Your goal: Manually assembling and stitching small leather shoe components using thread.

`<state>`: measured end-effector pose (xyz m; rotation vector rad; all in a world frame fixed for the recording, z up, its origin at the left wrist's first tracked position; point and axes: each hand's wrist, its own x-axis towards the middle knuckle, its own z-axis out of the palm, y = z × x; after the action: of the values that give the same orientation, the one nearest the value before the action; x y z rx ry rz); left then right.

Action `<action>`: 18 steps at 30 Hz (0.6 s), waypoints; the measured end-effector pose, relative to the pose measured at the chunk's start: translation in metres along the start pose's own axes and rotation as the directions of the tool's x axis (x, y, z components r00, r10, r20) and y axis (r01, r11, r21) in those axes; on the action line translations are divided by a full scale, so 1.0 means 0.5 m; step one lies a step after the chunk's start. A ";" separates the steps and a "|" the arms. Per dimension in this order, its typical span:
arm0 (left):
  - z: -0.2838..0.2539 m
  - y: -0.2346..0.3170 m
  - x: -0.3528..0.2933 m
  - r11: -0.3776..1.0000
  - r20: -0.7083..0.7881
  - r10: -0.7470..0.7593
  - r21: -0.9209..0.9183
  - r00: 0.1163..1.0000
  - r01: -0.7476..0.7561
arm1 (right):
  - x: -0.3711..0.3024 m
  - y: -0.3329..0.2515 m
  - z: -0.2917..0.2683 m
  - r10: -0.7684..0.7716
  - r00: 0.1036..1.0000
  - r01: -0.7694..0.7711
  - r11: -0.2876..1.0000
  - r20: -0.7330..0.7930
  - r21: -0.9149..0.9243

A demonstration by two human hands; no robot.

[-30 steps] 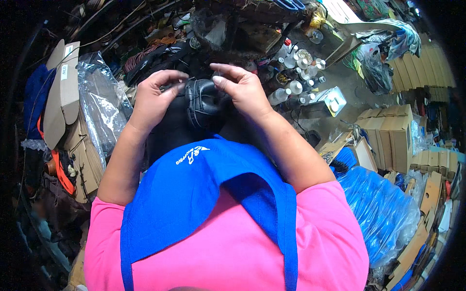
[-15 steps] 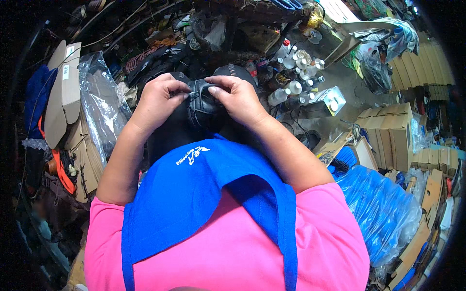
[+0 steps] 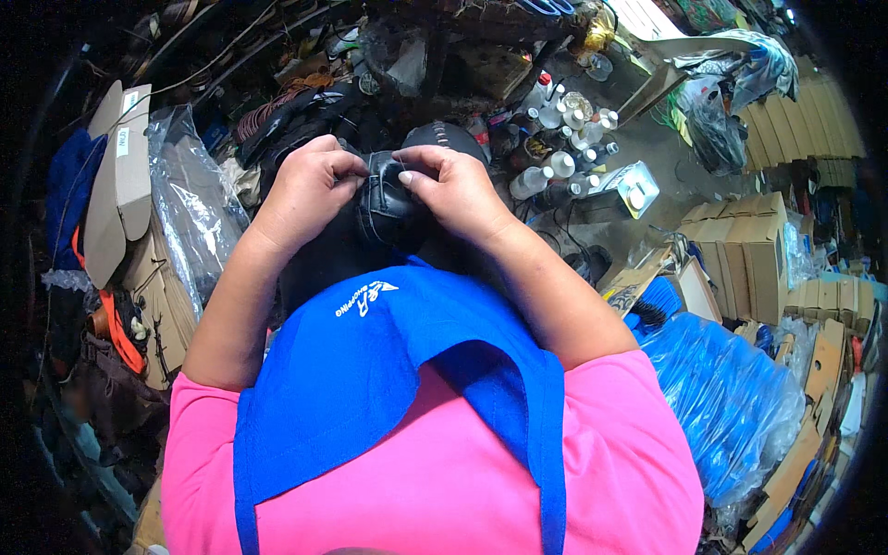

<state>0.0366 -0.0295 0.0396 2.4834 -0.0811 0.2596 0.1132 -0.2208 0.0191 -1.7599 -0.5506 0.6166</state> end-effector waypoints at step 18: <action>-0.034 -0.006 -0.017 0.982 -0.014 -0.129 -0.144 0.991 0.126 | 0.006 0.010 -0.008 0.031 1.000 -0.030 0.964 0.003 0.264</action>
<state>0.0261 -0.0168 0.0494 2.3317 0.0674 0.2202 0.1184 -0.2227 0.0149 -1.5192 -0.4199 0.6784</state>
